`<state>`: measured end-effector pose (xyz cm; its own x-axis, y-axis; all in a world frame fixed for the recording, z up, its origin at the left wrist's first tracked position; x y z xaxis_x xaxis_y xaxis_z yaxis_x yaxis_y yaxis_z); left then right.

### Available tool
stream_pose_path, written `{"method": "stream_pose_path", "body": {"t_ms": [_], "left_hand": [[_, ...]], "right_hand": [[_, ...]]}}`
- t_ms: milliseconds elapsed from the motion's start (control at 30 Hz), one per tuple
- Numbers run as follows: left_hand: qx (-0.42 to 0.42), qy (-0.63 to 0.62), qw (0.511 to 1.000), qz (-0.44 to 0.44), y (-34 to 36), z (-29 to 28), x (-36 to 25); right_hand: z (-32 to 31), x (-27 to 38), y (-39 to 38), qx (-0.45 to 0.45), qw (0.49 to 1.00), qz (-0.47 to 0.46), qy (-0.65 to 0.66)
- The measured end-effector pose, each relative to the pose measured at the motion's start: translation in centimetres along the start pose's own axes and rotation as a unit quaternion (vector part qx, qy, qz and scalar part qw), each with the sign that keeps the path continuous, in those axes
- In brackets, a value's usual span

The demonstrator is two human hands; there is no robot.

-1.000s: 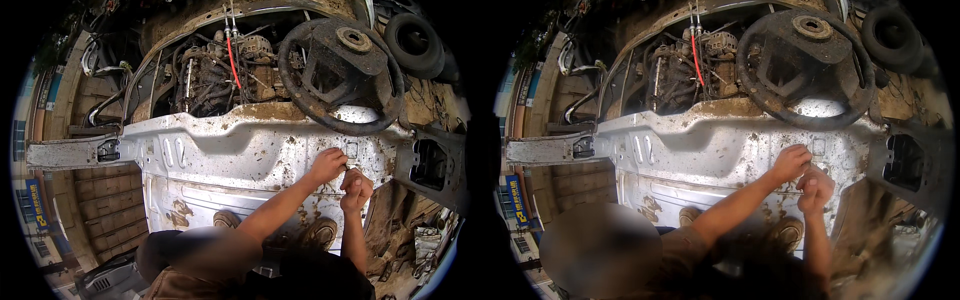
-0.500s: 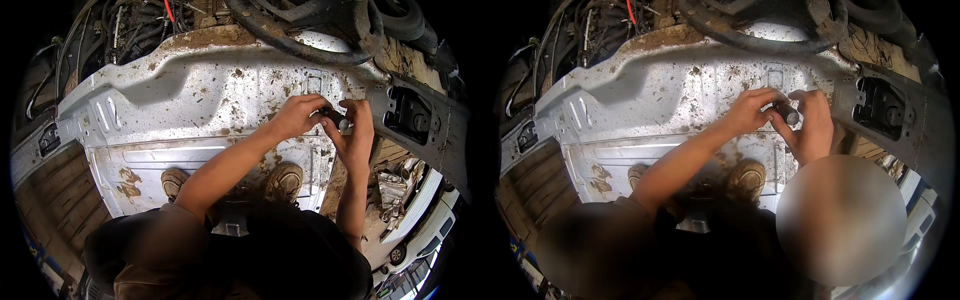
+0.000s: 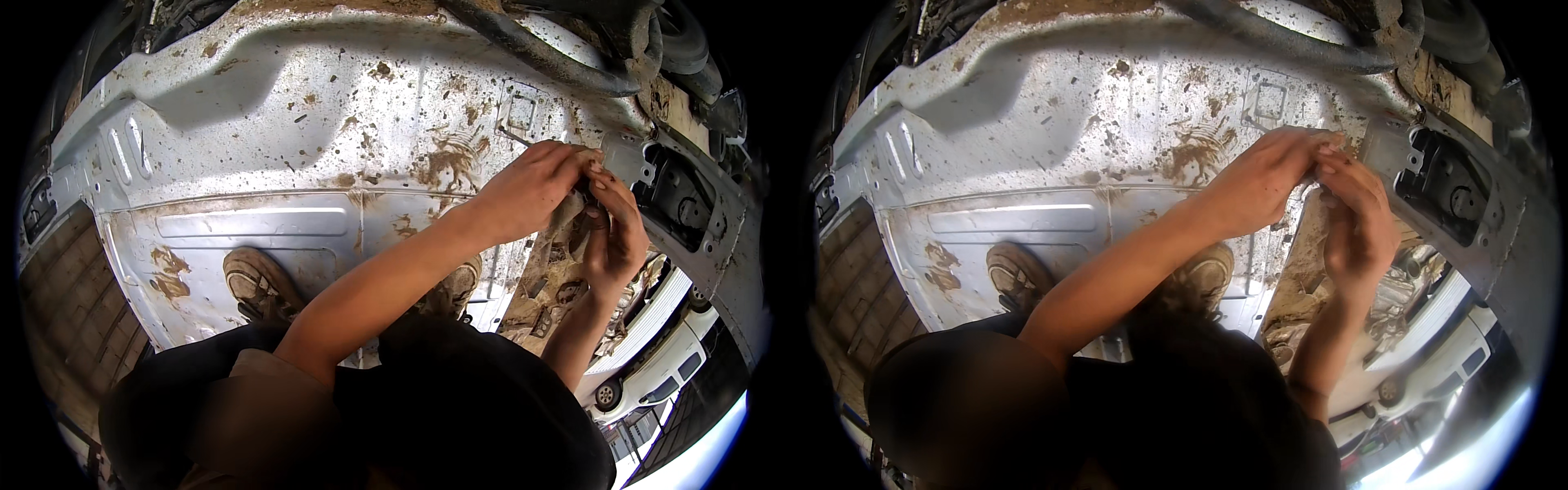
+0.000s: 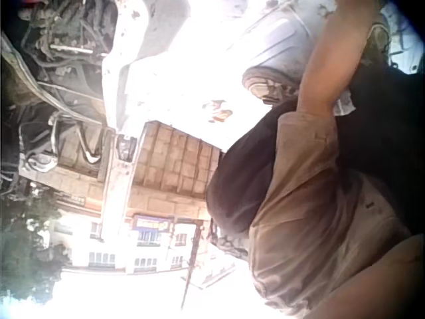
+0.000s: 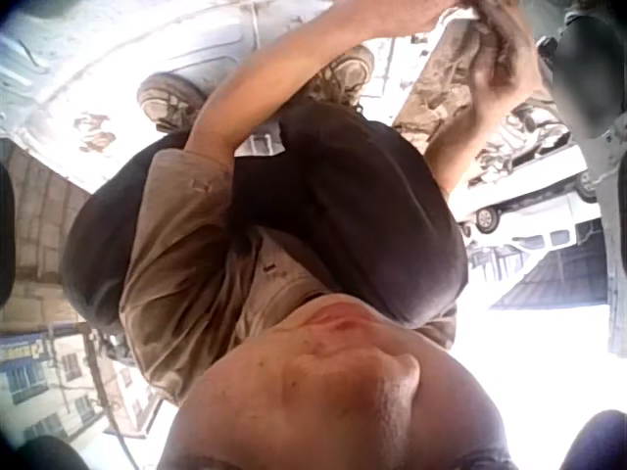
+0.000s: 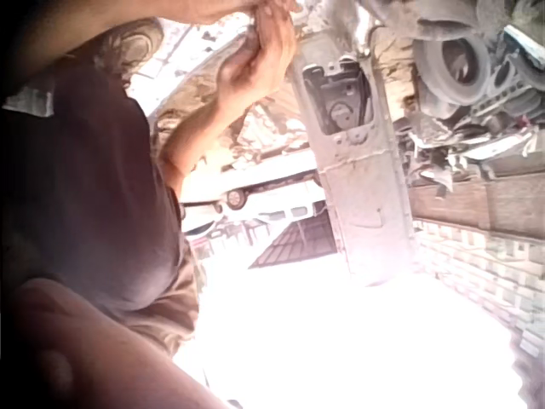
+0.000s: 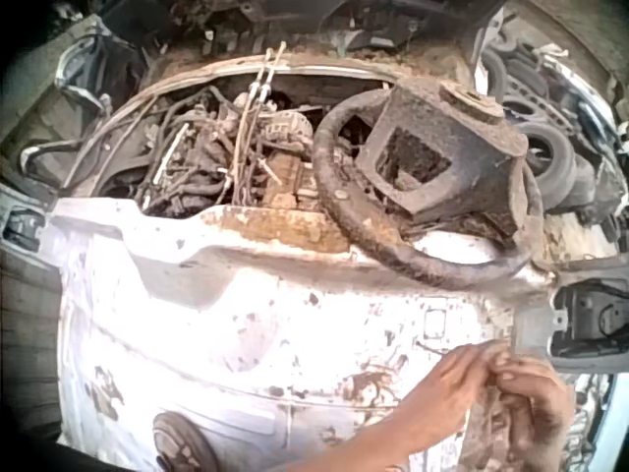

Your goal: The person uses a screwdriver and a socket wrench to remove fasteners and a metal bracket from the interior floor of a stripped vehicle. They repeatedly loosen screws, remove the bracket, and then reposition the tool to continue disassembly.

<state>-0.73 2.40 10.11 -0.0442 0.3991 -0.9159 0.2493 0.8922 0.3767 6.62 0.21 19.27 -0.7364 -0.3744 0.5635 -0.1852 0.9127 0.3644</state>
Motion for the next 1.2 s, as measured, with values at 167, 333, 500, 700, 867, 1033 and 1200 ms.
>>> {"method": "stream_pose_path", "body": {"t_ms": [167, 333, 500, 700, 867, 1033, 1200], "left_hand": [[-0.055, 0.039, 0.998, 0.007, 1.0, -1.1, 0.1], [-0.13, 0.115, 0.984, 0.041, 0.3, -1.2, -0.4], [-0.086, 0.11, 0.989, 0.037, -0.7, -0.1, -0.2], [0.014, 0.182, 0.983, -0.006, -2.7, 1.1, 4.4], [0.271, 0.094, 0.953, -0.095, -1.6, 1.0, 10.0], [0.412, -0.017, 0.906, -0.092, 1.7, 0.4, 11.2], [0.467, 0.006, 0.884, 0.004, 3.6, 1.7, 11.3]], "right_hand": [[0.3, 0.0, 0.1, -0.071, 0.996, 0.06, 0.019], [-0.7, -2.8, -1.9, -0.071, 0.971, 0.191, -0.125], [-1.1, -3.1, -3.8, -0.088, 0.983, 0.162, -0.02], [-2.5, -4.4, -6.5, -0.179, 0.967, 0.173, -0.051], [-2.3, -3.8, -5.4, -0.199, 0.971, 0.112, -0.064], [-2.5, -4.7, -2.9, -0.278, 0.958, 0.068, 0.0], [-1.8, -3.2, 0.1, -0.238, 0.971, -0.022, 0.017]]}}
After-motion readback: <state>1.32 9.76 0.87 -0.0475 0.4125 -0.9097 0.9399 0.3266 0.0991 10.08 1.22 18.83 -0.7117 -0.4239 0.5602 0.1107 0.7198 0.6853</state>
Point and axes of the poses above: each hand's wrist, its own y-axis towards the middle knuckle, its own z-axis out of the palm, x = y × z, the point moved 9 cm from there along y, towards the middle knuckle, and after that the axes turned 6 degrees about -x, right-handed, at the moved point
